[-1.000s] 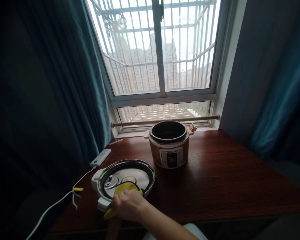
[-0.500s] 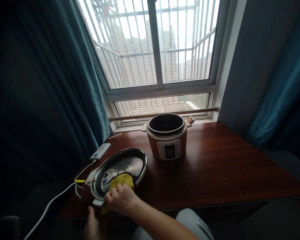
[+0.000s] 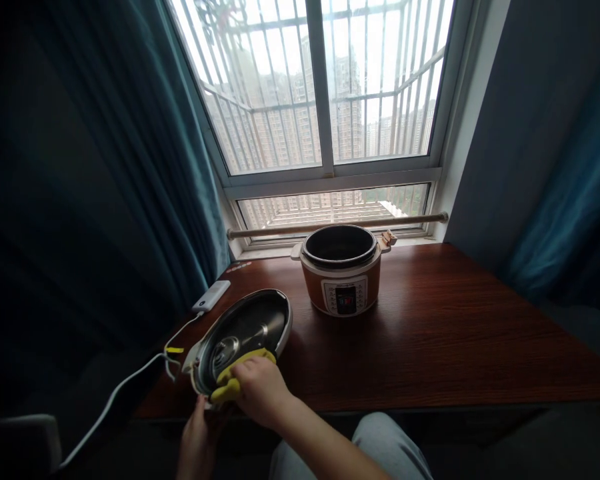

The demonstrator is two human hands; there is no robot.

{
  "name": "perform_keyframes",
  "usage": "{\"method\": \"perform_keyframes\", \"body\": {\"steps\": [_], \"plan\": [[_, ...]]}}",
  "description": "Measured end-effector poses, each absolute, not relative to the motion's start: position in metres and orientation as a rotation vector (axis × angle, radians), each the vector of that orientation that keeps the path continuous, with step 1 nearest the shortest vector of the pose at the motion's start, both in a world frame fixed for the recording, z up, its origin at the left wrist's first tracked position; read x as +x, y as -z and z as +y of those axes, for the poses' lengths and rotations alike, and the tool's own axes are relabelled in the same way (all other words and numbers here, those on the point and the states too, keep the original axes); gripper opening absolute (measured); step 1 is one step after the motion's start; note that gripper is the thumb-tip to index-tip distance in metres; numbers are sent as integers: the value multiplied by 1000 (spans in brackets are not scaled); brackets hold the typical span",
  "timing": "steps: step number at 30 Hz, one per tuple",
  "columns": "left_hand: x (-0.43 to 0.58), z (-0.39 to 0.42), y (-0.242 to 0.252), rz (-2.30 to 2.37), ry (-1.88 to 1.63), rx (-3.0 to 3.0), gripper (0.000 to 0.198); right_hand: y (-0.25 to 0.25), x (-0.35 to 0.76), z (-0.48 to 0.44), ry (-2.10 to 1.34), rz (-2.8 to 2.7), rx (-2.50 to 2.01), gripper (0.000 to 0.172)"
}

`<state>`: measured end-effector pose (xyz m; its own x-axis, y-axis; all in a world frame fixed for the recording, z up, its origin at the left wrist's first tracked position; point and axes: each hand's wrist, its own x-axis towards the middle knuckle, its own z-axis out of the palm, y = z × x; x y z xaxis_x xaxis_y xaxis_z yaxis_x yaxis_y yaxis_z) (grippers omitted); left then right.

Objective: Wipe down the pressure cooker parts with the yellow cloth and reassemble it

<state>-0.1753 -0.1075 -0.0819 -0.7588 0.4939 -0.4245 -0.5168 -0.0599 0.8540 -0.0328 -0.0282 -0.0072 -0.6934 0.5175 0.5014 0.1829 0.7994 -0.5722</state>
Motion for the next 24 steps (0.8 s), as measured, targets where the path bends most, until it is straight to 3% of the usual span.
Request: {"method": "perform_keyframes", "body": {"steps": [5,9,14,24], "plan": [[-179,-107,84,1547,-1892,-3,20,-15,0,-28,-1668,-1104,-614,36],[-182,-103,86,1485,-1963,-53,23,-16,51,-24,-1956,-306,-557,41],[-182,-94,84,1358,-1989,-59,21,11,129,-24,-1999,-80,-523,33],[-175,-67,77,1227,-1988,-53,28,40,233,-26,-1654,99,-710,29]]}}
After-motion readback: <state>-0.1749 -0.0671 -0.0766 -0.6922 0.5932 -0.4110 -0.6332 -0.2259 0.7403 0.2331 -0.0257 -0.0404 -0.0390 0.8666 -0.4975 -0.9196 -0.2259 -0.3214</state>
